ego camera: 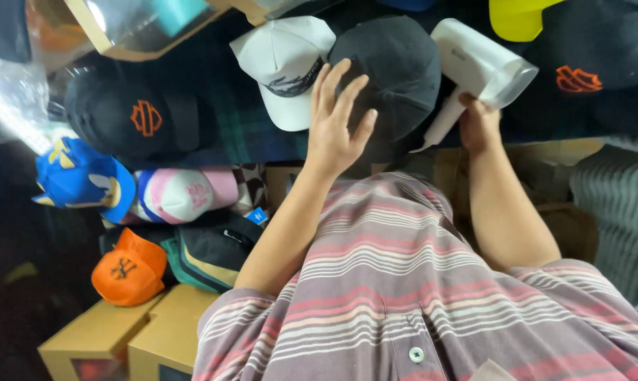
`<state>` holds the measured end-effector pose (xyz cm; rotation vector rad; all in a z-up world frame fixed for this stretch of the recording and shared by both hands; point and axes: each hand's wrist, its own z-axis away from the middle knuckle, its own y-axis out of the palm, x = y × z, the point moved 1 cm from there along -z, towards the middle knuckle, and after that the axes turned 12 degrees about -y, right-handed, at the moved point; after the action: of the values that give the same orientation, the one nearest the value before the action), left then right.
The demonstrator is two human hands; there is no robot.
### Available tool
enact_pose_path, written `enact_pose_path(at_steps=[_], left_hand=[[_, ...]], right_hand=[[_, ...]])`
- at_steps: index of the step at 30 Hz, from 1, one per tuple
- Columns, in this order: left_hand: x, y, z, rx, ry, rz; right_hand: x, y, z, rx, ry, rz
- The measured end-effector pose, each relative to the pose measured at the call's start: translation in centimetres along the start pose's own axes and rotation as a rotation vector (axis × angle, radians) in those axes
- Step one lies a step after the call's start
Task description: Cleaning and reshaping a black baseball cap using a brush and a hair dryer.
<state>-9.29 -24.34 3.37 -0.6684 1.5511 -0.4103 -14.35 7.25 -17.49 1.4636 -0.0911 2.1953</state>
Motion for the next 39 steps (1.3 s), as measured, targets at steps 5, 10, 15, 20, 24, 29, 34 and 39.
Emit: enact_pose_path(at_steps=[5,10,15,20,24,29,34,39], left_hand=[[1.6,-0.9,0.1,0.148,0.023,0.036],[2.5,-0.6,0.0,0.107,0.076,0.045],[2.9,-0.4,-0.1,0.119,0.065,0.071],[2.9,-0.5,0.1,0.14,0.039,0.062],[2.6,-0.6,0.1,0.146,0.027,0.074],[2.0,0.0,0.4,0.101,0.047,0.075],[0.6,1.7,0.2,-0.065,0.024,0.083],[-0.1,3.7,-0.2,-0.169,-0.046,0.053]], right_hand=[[4.8,2.6,1.6,0.152,-0.122,0.054],[7.6,4.4,2.1,0.192,-0.253,0.863],[7.8,3.4,1.3,0.215,-0.21,1.147],[8.3,0.7,1.4,0.287,-0.13,1.328],[11.2,0.5,4.9,0.343,-0.329,1.174],[8.4,-5.2,8.0,0.182,-0.747,1.295],[4.8,-6.6,8.7,0.402,-0.499,1.316],[7.7,-4.8,7.6,0.522,-0.566,1.262]])
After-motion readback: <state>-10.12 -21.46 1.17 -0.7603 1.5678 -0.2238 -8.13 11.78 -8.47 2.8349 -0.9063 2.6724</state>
